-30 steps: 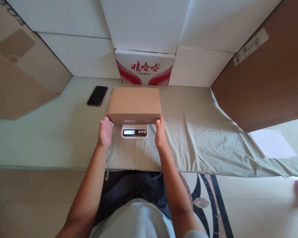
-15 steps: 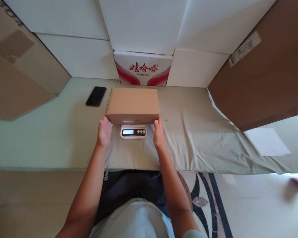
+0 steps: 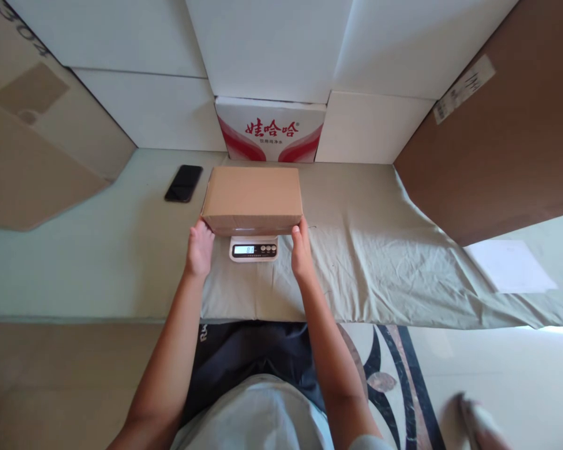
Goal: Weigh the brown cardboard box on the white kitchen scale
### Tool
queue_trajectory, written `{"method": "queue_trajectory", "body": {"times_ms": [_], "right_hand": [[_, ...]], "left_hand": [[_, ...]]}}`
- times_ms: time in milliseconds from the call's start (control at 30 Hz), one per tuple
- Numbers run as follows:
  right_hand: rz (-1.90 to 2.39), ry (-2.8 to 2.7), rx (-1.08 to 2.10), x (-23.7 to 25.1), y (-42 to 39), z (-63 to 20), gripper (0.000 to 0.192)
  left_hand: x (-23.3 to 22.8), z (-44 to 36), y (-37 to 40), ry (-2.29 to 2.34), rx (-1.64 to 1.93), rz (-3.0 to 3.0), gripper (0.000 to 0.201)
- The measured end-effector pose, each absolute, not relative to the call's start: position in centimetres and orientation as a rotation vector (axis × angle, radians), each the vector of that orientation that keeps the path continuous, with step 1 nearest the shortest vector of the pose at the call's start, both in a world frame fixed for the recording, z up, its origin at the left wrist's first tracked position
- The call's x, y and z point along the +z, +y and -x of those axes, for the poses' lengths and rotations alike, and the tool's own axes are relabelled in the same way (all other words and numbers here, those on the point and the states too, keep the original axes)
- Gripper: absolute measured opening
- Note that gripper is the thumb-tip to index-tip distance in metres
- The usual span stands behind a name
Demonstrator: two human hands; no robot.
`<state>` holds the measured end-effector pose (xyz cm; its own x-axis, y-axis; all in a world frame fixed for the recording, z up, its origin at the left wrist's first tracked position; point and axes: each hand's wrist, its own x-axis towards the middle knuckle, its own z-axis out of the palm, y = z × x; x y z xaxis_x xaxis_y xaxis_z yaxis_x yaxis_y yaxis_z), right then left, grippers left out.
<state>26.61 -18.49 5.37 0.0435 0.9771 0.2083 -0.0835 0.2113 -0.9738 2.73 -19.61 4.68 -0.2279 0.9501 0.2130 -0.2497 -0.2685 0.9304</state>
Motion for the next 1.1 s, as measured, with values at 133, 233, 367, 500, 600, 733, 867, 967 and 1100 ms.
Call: {"method": "queue_trajectory", "body": {"times_ms": [133, 233, 367, 500, 600, 733, 867, 967, 1100], "right_hand": [[0.992, -1.21, 1.078, 5.6, -18.4, -26.5, 0.055], [0.977, -1.211, 1.082, 5.7, -18.5, -26.5, 0.056], [0.991, -1.203, 1.089, 5.4, -18.4, -26.7, 0.059], [0.988, -1.149, 1.116, 4.8, -18.2, -27.2, 0.066], [0.987, -1.071, 1.124, 4.4, -17.8, -27.6, 0.073], [0.949, -0.997, 1.126, 4.6, -16.8, -27.8, 0.079], [0.92, -0.972, 1.11, 4.9, -14.4, -27.9, 0.078], [0.906, -0.959, 1.077, 4.2, -12.4, -27.8, 0.078], [0.877, -0.932, 1.111, 2.5, -11.1, -27.5, 0.081]], "left_hand": [[4.6, -2.7, -19.6, 0.994, 1.653, -1.078, 0.077], [4.6, -2.6, -19.6, 0.992, 1.652, -1.086, 0.077], [4.7, -2.2, -19.4, 1.001, 1.654, -1.082, 0.08], [5.0, -1.1, -19.3, 0.987, 1.691, -1.106, 0.08], [5.1, 0.0, -19.0, 1.012, 1.712, -1.12, 0.079], [5.0, 1.2, -17.7, 1.058, 1.717, -1.123, 0.08], [4.1, 1.2, -15.1, 1.057, 1.691, -1.051, 0.089], [3.0, 0.2, -13.5, 0.995, 1.707, -0.989, 0.097], [1.8, -0.9, -13.4, 0.956, 1.761, -0.984, 0.095]]}}
